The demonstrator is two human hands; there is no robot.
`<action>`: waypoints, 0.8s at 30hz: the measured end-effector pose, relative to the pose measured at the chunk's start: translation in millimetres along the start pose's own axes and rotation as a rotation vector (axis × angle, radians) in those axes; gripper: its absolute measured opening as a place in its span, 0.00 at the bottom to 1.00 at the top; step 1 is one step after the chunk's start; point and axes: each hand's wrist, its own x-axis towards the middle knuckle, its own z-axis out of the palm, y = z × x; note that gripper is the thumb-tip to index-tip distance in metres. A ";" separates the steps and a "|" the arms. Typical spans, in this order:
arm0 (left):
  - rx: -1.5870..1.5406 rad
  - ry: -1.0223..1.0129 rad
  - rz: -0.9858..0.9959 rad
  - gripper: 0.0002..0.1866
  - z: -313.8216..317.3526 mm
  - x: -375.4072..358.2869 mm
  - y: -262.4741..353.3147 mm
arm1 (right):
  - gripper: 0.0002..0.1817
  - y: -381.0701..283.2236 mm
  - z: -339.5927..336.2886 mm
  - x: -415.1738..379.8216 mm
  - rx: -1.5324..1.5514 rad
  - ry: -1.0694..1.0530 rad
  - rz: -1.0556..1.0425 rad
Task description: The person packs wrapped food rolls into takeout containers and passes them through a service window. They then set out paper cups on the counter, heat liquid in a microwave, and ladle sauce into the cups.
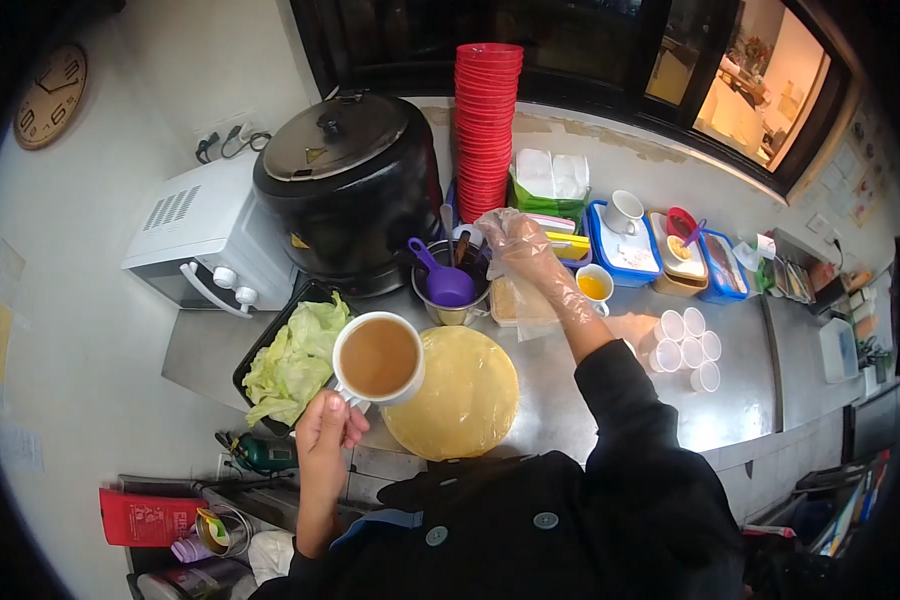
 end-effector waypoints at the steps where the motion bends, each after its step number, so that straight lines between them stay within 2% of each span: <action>1: 0.002 -0.022 -0.003 0.19 2.5 1.7 -1.4 | 0.12 -1.3 -3.5 -3.0 -0.017 0.069 -0.027; 6: 0.023 -0.082 -0.002 0.18 14.5 7.6 -5.6 | 0.12 -15.3 -18.4 -30.2 -0.085 0.111 -0.156; 9: 0.019 -0.106 -0.010 0.18 21.6 8.6 -8.1 | 0.13 -37.5 -35.0 -61.2 -0.164 0.042 -0.206; 11: 0.081 -0.154 0.007 0.17 25.3 10.9 -13.8 | 0.13 -48.9 -41.7 -86.6 0.106 0.141 -0.286; 15: 0.061 -0.214 -0.030 0.17 40.3 15.4 -29.6 | 0.16 -18.5 -14.2 -132.8 0.154 0.038 -0.148; 17: 0.097 -0.268 -0.014 0.16 51.6 20.4 -43.4 | 0.13 -7.0 -9.8 -143.1 0.197 0.378 -0.175; 18: 0.054 -0.303 -0.024 0.15 58.0 21.7 -52.1 | 0.13 -4.1 -17.3 -151.2 0.177 0.383 -0.151; 20: 0.047 -0.364 -0.038 0.15 74.2 25.0 -69.3 | 0.13 -3.3 -32.3 -162.9 1.105 0.815 0.568; 22: 0.057 -0.414 -0.075 0.15 90.2 28.3 -82.6 | 0.15 -18.4 -69.2 -180.3 1.057 1.010 0.599; 23: 0.063 -0.419 -0.082 0.15 99.8 30.5 -89.5 | 0.18 -24.0 -82.7 -192.6 0.874 0.945 0.563; 24: 0.036 -0.468 -0.097 0.15 109.7 32.6 -97.0 | 0.17 -37.3 -96.0 -203.7 1.016 0.940 0.500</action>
